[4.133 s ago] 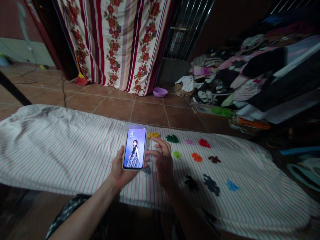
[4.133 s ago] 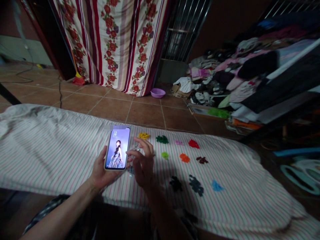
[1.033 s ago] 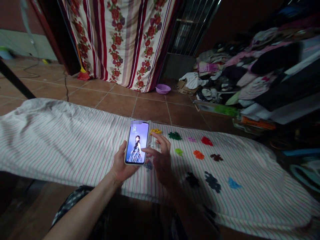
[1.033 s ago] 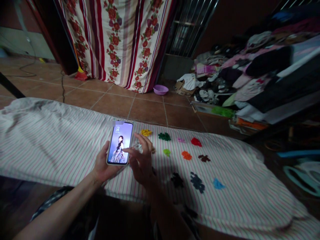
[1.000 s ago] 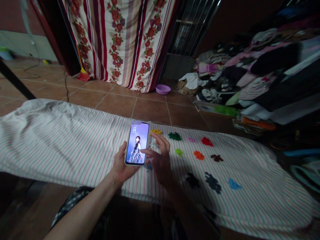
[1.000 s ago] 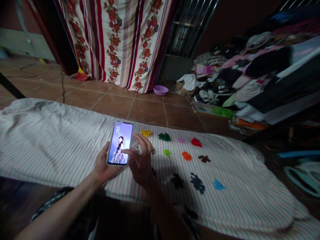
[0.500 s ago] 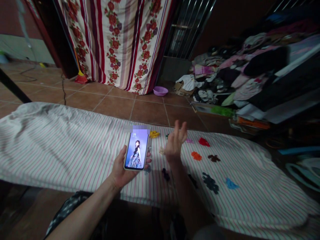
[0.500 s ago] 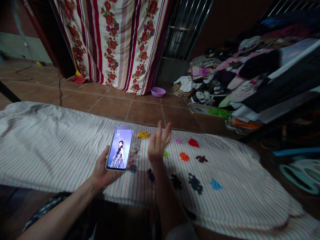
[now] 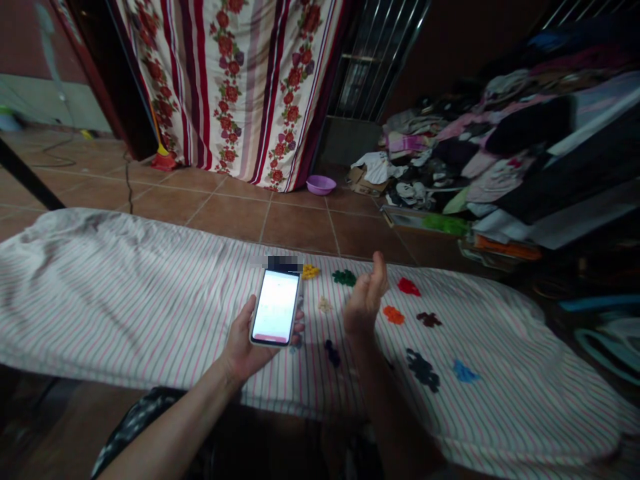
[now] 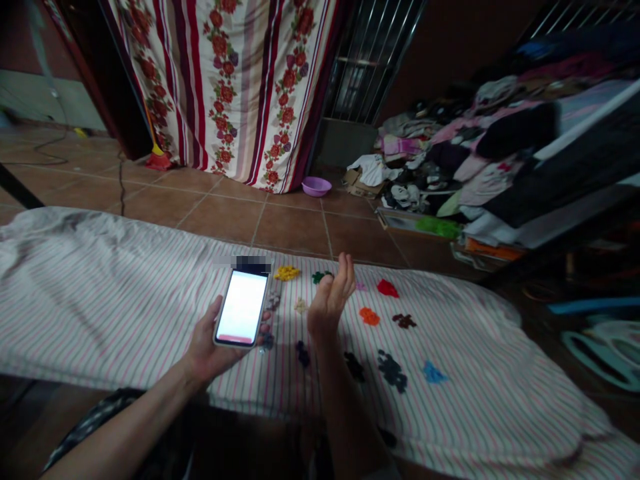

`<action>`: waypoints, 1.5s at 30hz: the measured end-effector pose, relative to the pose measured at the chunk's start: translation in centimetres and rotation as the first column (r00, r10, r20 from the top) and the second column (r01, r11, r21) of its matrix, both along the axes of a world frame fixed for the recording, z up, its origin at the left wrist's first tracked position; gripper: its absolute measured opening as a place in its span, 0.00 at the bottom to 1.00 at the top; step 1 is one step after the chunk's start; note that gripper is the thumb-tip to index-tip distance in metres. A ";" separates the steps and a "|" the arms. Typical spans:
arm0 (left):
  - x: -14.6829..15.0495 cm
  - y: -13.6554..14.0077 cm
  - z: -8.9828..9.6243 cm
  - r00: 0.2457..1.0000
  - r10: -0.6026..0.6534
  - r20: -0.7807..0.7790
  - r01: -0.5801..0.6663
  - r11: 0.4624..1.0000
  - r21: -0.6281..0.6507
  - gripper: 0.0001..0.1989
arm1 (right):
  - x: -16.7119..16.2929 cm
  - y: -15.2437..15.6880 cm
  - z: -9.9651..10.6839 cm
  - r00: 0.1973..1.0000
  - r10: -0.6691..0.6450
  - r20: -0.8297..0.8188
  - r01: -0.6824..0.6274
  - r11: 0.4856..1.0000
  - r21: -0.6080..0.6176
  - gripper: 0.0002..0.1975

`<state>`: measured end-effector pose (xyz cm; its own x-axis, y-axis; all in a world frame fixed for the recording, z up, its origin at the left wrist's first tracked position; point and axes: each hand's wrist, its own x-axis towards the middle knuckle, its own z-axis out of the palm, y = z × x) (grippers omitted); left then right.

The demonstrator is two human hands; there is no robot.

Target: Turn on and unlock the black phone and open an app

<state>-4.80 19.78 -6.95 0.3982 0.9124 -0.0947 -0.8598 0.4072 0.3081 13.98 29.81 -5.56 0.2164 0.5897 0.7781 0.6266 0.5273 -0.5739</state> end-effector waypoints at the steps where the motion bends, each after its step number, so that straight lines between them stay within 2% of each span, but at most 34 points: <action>1: 0.0 0.0 0.0 1.000 0.005 -0.005 -0.005 1.000 -0.008 0.36 | -0.1 -0.1 0.1 1.000 0.013 -0.007 -0.013 1.000 -0.007 0.26; 9: -0.3 0.1 0.3 0.999 0.046 -0.020 -0.047 0.997 -0.053 0.37 | -0.4 -0.6 0.2 0.997 0.054 -0.046 -0.058 0.996 -0.072 0.25; 17: -0.7 0.6 0.6 0.997 0.070 -0.018 -0.071 0.997 -0.042 0.39 | -0.6 -0.6 0.1 0.994 0.078 -0.073 -0.086 0.989 -0.118 0.25; 23: -1.1 1.0 0.9 0.997 0.073 -0.033 -0.076 0.991 -0.111 0.40 | -0.4 -0.3 -0.3 0.992 0.103 -0.075 -0.111 0.987 -0.115 0.25; 31: -1.2 1.3 1.0 0.991 0.121 -0.054 -0.126 0.985 -0.117 0.39 | -0.8 -0.7 -0.2 0.984 0.136 -0.115 -0.154 0.974 -0.165 0.25; 45: -1.0 1.6 1.3 0.990 0.133 -0.051 -0.137 0.986 -0.093 0.40 | -0.8 -1.2 -0.4 0.971 0.170 -0.166 -0.204 0.955 -0.217 0.24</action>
